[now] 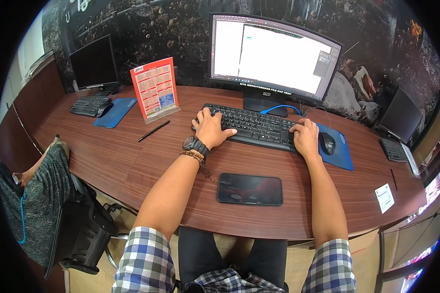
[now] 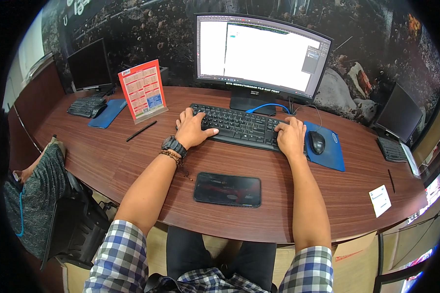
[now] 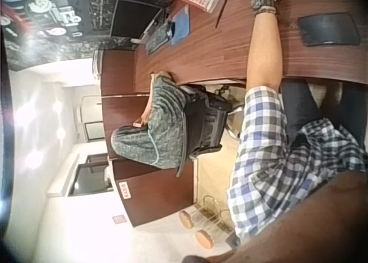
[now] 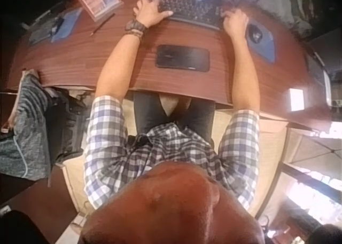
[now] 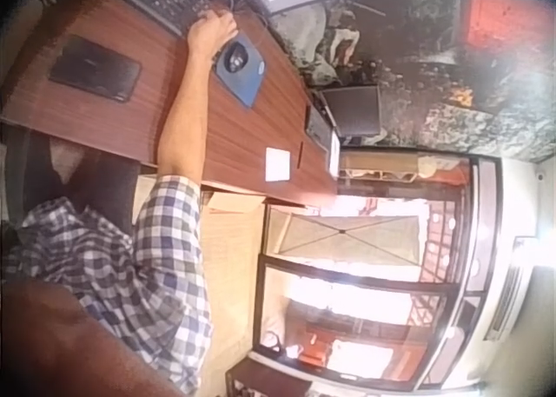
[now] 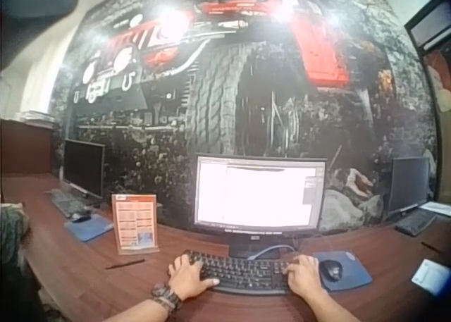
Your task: The recorder is using a computer at a desk to design or edit graphics on a monitor.
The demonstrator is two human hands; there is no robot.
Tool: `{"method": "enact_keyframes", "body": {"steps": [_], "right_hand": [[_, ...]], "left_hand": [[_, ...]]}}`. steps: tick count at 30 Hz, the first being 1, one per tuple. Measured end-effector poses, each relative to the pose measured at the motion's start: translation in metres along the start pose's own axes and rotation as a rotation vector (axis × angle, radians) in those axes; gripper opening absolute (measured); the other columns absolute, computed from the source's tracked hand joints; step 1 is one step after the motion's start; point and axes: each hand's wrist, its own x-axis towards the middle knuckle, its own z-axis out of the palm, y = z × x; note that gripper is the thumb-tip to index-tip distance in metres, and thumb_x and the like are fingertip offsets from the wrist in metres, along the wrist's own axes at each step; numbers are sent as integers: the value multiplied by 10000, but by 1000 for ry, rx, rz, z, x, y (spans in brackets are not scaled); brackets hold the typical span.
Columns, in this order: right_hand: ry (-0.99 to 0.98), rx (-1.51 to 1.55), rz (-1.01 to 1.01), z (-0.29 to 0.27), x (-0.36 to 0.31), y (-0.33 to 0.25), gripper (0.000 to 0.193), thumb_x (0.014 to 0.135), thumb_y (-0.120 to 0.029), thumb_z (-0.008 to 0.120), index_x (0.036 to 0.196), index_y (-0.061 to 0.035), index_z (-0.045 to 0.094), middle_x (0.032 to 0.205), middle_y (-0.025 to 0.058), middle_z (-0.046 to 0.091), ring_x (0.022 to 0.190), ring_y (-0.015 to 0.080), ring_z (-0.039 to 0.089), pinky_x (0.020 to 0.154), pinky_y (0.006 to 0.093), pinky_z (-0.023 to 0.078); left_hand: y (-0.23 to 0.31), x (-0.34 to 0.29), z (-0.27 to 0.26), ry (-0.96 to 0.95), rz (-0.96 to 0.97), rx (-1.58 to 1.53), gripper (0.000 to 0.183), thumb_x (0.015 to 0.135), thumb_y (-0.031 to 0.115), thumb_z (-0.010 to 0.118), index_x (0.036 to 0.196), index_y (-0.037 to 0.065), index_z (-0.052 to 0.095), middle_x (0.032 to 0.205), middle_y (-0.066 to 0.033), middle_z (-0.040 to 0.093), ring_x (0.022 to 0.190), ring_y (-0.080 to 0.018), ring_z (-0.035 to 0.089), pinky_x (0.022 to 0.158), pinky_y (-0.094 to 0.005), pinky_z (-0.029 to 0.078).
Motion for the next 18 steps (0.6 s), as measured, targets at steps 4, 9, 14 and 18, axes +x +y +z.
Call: {"method": "enact_keyframes", "body": {"steps": [4,9,14,18], "right_hand": [[24,5,-25,-5,1,-3,182,841,-60,621,856,-127,789,1185,100,628,1183,319,523,1063,482,358],[42,-13,-46,-4,1,-4,174,836,-53,620,849,-113,783,1164,108,634,1155,314,539,1038,468,374],[117,34,-90,-3,1,-4,167,822,-36,622,860,-101,770,1082,104,648,1112,308,557,1019,446,386],[107,42,-86,-4,0,-6,167,821,-34,623,872,-100,767,1083,104,644,1112,304,555,1021,444,383]], "left_hand": [[0,0,0,-34,-16,11,759,810,562,772,1320,18,627,1396,-244,437,1332,-428,360,1092,-621,298],[-6,2,6,15,33,41,721,834,555,749,1305,20,644,1352,-246,484,1319,-415,377,1101,-558,311],[-13,7,10,75,221,-77,553,884,433,733,1226,1,689,1282,-210,539,1267,-378,443,1094,-466,353],[-14,7,12,143,274,-99,472,898,354,732,1199,-9,700,1245,-189,560,1233,-363,476,1087,-463,371]]}}
